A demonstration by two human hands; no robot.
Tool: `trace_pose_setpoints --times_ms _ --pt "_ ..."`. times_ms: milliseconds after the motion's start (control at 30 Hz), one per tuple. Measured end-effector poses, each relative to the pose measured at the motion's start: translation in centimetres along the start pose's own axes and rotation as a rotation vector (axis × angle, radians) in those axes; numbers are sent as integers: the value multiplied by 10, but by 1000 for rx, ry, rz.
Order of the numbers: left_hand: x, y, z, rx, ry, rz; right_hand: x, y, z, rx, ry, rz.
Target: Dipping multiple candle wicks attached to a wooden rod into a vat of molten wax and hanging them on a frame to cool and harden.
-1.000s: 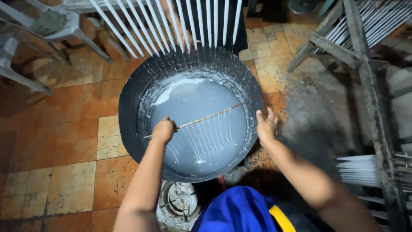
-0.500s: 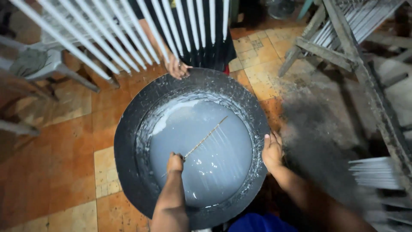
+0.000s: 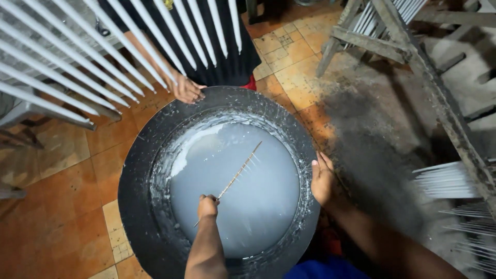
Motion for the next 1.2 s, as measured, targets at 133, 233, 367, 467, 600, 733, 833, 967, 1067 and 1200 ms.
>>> trace_pose_setpoints --times_ms 133,233,367,467,600,733,833,967,1067,1200 --pt "2 2 -3 5 -13 55 -18 -17 -8 -41 11 37" --pt "5 1 -3 -4 -14 19 -30 -30 -11 -21 -38 47" --pt "7 -14 -2 13 17 24 -4 0 0 -43 -100 12" --pt "10 -48 -10 51 89 57 1 19 6 6 -149 94" --pt "27 -117 -55 78 179 172 -5 30 14 43 -189 261" --pt "33 -166 -97 120 233 179 -14 31 24 -69 -130 274" --pt "39 -207 -133 138 238 225 -51 -10 14 -280 -4 219" --pt "60 -259 -184 202 307 271 -127 -107 -6 -138 -366 169" --pt "78 -296 -230 235 331 288 -169 -149 -7 -66 -767 160" --pt "95 -337 -263 257 393 305 -209 -179 14 -61 -1118 18"
Point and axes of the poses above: each hand's wrist, its own z-axis towards the middle knuckle, its own y-axis out of the palm, x = y × z, the point moved 3 cm from there along z, towards the middle knuckle, and after that the axes turned 3 degrees about -y, right-handed, at the moved point
